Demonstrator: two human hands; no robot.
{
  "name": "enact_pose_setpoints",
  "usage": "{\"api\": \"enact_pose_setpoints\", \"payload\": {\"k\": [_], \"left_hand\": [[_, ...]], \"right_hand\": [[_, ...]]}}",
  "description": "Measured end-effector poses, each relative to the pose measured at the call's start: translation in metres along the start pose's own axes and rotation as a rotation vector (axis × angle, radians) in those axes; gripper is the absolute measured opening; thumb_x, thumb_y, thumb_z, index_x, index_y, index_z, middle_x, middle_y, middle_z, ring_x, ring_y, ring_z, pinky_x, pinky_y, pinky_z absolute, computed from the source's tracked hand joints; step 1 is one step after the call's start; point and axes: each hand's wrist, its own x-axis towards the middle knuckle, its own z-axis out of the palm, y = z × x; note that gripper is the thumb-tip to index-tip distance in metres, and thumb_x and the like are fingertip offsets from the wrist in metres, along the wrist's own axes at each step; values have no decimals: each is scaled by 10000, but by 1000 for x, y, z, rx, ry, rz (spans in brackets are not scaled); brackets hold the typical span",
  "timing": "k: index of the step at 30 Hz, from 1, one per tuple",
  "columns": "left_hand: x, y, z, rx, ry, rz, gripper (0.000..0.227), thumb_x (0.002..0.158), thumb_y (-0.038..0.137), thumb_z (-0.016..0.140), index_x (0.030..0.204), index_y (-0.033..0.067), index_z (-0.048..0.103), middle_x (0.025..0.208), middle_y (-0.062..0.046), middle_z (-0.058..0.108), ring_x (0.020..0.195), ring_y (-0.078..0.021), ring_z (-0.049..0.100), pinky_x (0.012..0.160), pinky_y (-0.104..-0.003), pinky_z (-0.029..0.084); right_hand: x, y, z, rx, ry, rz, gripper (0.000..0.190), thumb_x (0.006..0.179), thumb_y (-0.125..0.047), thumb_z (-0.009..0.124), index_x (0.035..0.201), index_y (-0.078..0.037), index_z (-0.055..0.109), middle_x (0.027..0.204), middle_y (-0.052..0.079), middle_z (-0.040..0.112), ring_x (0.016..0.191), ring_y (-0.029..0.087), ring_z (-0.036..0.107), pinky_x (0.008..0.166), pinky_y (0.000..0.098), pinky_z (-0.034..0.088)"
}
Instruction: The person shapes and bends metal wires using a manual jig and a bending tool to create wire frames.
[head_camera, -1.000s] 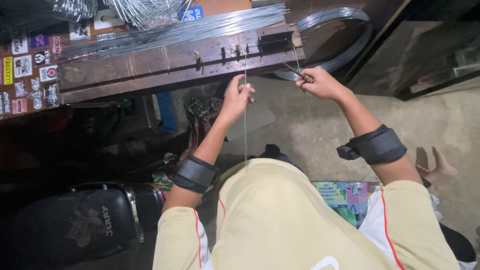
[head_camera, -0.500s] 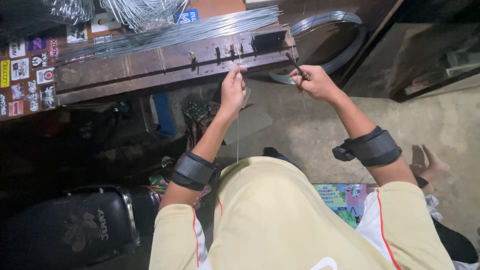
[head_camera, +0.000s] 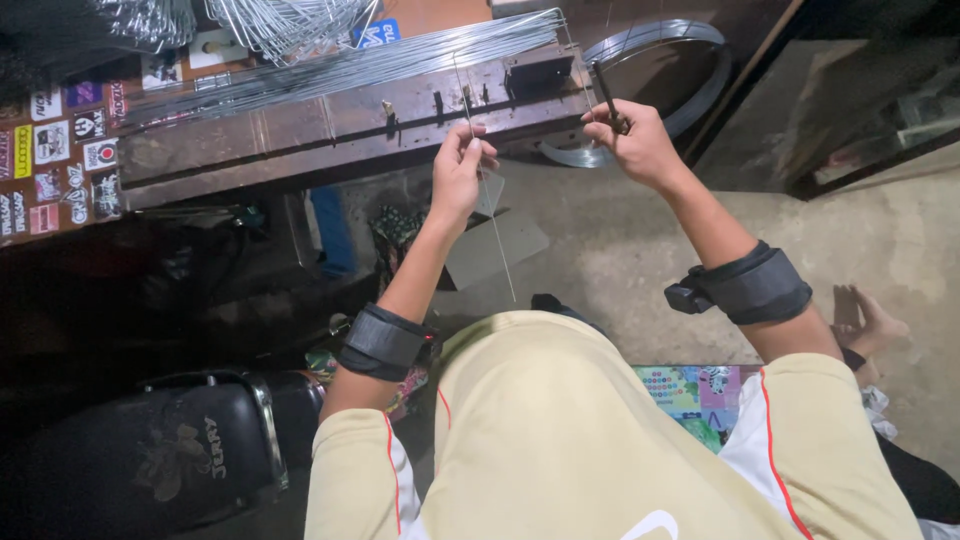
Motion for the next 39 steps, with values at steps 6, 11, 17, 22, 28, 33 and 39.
{"api": "enact_pose_setpoints", "payload": {"k": [6,11,17,22,28,33,39], "left_hand": [[-6,9,-8,36,0,-35,240,1059,154,523,1281,81,579,1037,-19,717,884,-111,698,721,-253,496],[1,12,-19,30,-8,13,355,1049,166,568,1386,85,490,1092,-45,733,922,-122,705,732,-250,486],[1,46,-36,4,28,4,454,1046,216,583,1456,96,430,1122,-71,722,917,-131,713,734,-263,544],[-1,47,-55,293,-110,173,324,1046,115,612,1363,48,609,972,-85,712,842,-129,703,776,-274,577],[-8,48,-54,453,11,272,116,991,2,617,1069,-33,694,881,-86,714,748,-147,751,676,-281,576],[-7,36,-56,419,102,173,149,994,6,597,1128,-25,655,896,-92,713,754,-170,770,676,-297,596],[-19,46,-48,782,75,237,572,949,54,652,1491,141,492,903,-173,748,813,-340,750,752,-444,564]], "right_hand": [[-5,-9,1,46,-89,52,367,976,-140,779,1307,-14,681,892,-43,579,785,39,506,688,225,426],[-2,-7,2,57,-80,55,305,999,-121,722,1283,-18,686,946,-22,707,856,42,645,787,218,536],[3,-6,1,55,-105,80,200,999,-113,722,1170,-9,725,924,-45,704,848,33,626,766,223,508],[8,-25,7,-207,-67,103,150,993,-123,755,1090,-12,731,760,-25,553,714,60,456,636,277,385],[27,-37,-4,-323,-141,-60,189,934,-103,782,1067,8,708,795,41,661,747,64,545,660,274,467],[46,-18,-29,-436,-50,-63,155,952,-82,772,1067,14,730,798,93,668,737,96,565,671,300,474],[72,-7,-26,-455,94,-147,108,993,-89,768,1033,8,744,812,117,686,733,104,593,680,295,476]]}}
